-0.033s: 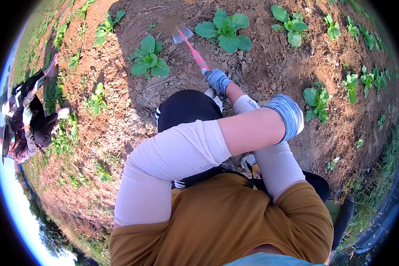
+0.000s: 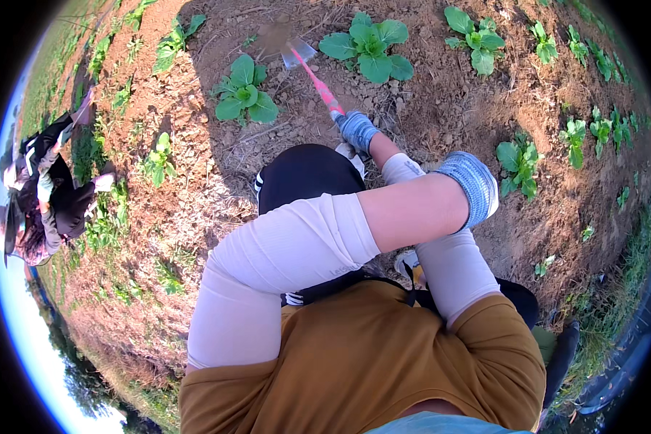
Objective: The person uses a small hand hoe to loosen soil and remove weeds from around rows of young leafy green plants in an outdoor garden. The person moves along the rows, repeatedly striking the ground and clearing debris while other workers are visible in the background.
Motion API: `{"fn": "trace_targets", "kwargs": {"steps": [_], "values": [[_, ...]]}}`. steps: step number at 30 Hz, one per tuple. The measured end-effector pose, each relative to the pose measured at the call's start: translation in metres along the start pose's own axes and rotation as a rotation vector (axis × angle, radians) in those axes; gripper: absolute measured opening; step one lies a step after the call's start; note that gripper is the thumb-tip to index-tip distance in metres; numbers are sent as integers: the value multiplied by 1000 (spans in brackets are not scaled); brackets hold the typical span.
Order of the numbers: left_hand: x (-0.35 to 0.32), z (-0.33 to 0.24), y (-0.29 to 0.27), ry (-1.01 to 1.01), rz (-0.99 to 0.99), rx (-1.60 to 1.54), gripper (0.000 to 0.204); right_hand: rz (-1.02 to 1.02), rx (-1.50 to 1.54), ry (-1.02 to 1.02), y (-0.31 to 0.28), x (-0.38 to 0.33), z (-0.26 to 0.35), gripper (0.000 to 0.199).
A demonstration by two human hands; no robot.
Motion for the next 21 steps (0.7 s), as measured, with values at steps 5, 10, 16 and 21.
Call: {"fn": "trace_targets", "kwargs": {"steps": [5,10,16,21], "values": [[3,8,5,7,-4,7,27,-67,-658,120,-48,-21,-106,42],[-7,18,12,-22,39,-1,27,-68,-695,334,-116,-124,-188,45],[-11,18,12,-39,89,13,28,-159,-663,284,-126,-154,-171,49],[-12,19,7,-78,130,38,28,-150,-738,107,-91,-70,-102,53]]}}
Point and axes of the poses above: each hand's wrist, its own x-axis towards the middle knuckle, its own y-axis out of the palm, z = x × y, the point moved 6 cm from there along x, towards the middle knuckle, and after that the axes turned 6 degrees about z, right-handed, at the moved point
